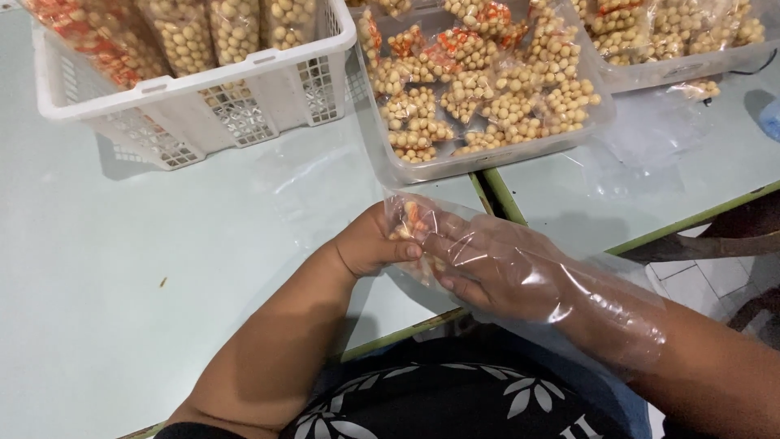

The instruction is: Packing small individual snack bags into a larger plastic bag for bulk distribution.

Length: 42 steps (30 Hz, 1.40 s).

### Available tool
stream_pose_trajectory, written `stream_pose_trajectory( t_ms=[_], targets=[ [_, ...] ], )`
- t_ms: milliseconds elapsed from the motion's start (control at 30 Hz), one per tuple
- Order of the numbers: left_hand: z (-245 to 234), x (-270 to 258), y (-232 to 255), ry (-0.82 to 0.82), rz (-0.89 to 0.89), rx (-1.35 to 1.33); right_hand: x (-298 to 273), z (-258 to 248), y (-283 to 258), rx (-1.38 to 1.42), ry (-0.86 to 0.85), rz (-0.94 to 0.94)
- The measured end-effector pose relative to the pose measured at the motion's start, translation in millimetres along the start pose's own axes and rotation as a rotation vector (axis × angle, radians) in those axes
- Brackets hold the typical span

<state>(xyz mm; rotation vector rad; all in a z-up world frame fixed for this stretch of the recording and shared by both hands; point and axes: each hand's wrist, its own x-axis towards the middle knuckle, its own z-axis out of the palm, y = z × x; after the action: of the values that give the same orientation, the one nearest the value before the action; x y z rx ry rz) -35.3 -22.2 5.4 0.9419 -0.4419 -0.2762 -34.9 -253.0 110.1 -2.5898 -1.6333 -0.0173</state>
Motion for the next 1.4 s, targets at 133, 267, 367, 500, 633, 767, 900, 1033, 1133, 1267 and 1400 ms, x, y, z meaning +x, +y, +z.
stream_pose_trajectory(
  t_ms=[133, 267, 367, 500, 633, 767, 900, 1033, 1133, 1267, 1400],
  targets=[
    [1, -1, -3, 0.012, -0.023, 0.009, 8, 3, -10, 0.17, 0.193, -0.077],
    [-7, 5, -6, -0.002, -0.021, 0.029, 17, -3, -12, 0.267, 0.219, -0.149],
    [-9, 2, -6, 0.017, -0.02, 0.041, 25, -15, -6, 0.337, 0.237, -0.201],
    [-11, 3, -7, 0.028, 0.007, 0.037, 28, -26, -14, 0.379, 0.201, -0.109],
    [-16, 1, -9, 0.042, 0.01, 0.044, 23, -21, -9, 0.409, 0.118, 0.009],
    [-23, 0, -12, 0.037, 0.013, 0.081, 26, -19, -3, 0.565, 0.062, 0.024],
    [-11, 5, 0, 0.011, -0.004, 0.065, 22, -12, -2, 0.249, 0.233, -0.13],
    [-10, 8, -7, 0.037, 0.042, 0.001, 25, -11, 1, 0.311, 0.281, -0.166],
    [-16, 10, -14, 0.054, 0.059, 0.048, 21, 1, 3, 0.221, 0.335, -0.165],
    [-17, 10, -14, 0.069, 0.087, 0.01, 16, 13, 11, 0.109, 0.4, -0.193],
    [-13, 9, -5, 0.074, 0.088, -0.004, 14, 9, 10, 0.164, 0.378, -0.129]
  ],
)
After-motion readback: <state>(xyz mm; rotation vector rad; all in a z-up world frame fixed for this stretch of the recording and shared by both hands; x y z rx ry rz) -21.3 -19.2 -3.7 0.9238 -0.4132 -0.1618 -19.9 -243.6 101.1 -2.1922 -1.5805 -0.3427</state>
